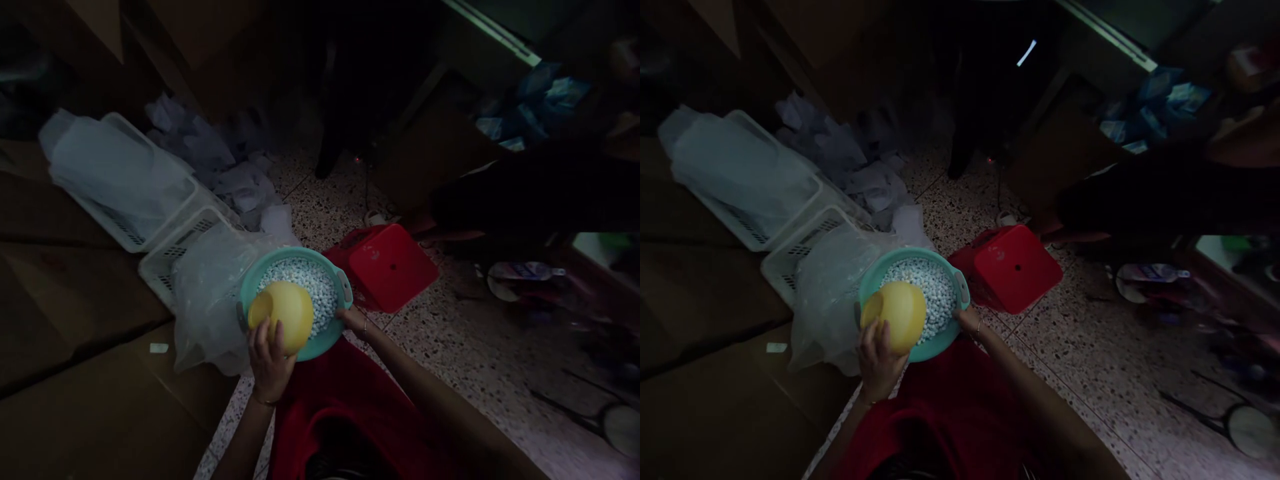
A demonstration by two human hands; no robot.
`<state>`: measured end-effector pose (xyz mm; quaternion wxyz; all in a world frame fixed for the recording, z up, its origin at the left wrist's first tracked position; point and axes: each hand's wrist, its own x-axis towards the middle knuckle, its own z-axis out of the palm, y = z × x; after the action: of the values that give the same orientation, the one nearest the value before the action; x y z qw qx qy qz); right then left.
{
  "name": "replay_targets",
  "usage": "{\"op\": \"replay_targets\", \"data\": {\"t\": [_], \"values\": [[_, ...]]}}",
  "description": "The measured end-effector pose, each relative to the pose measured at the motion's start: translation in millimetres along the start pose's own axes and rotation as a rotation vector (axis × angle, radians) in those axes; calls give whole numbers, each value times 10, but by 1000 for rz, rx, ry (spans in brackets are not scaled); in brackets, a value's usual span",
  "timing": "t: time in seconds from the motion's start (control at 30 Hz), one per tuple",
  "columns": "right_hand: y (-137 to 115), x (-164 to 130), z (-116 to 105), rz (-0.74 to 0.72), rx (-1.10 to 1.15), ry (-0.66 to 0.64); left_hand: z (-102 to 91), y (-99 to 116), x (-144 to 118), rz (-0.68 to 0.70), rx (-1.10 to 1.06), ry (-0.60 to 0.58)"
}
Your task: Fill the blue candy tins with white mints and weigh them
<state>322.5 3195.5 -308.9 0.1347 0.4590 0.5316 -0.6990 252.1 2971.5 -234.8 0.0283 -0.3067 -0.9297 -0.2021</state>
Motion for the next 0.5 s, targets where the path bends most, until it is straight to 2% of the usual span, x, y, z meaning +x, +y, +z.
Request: {"op": "replay_targets", "data": {"t": [0.07,0.13,0.23,0.3,0.37,0.5], "values": [[1,4,-11,10,11,1,-1,-78,-55,67,-23,-24],[11,10,-19,22,19,1,-72,-119,-76,63,-33,7],[38,23,-29,47,17,4,-312,-125,-53,-82,-36,146],[55,28,-33,56,9,7,-488,-169,-18,-281,-89,236],[70,27,-35,58,3,3,-598,-326,22,-549,-239,295],[107,10,-41,47,10,1,-578,-995,135,-1072,-597,382]]}}
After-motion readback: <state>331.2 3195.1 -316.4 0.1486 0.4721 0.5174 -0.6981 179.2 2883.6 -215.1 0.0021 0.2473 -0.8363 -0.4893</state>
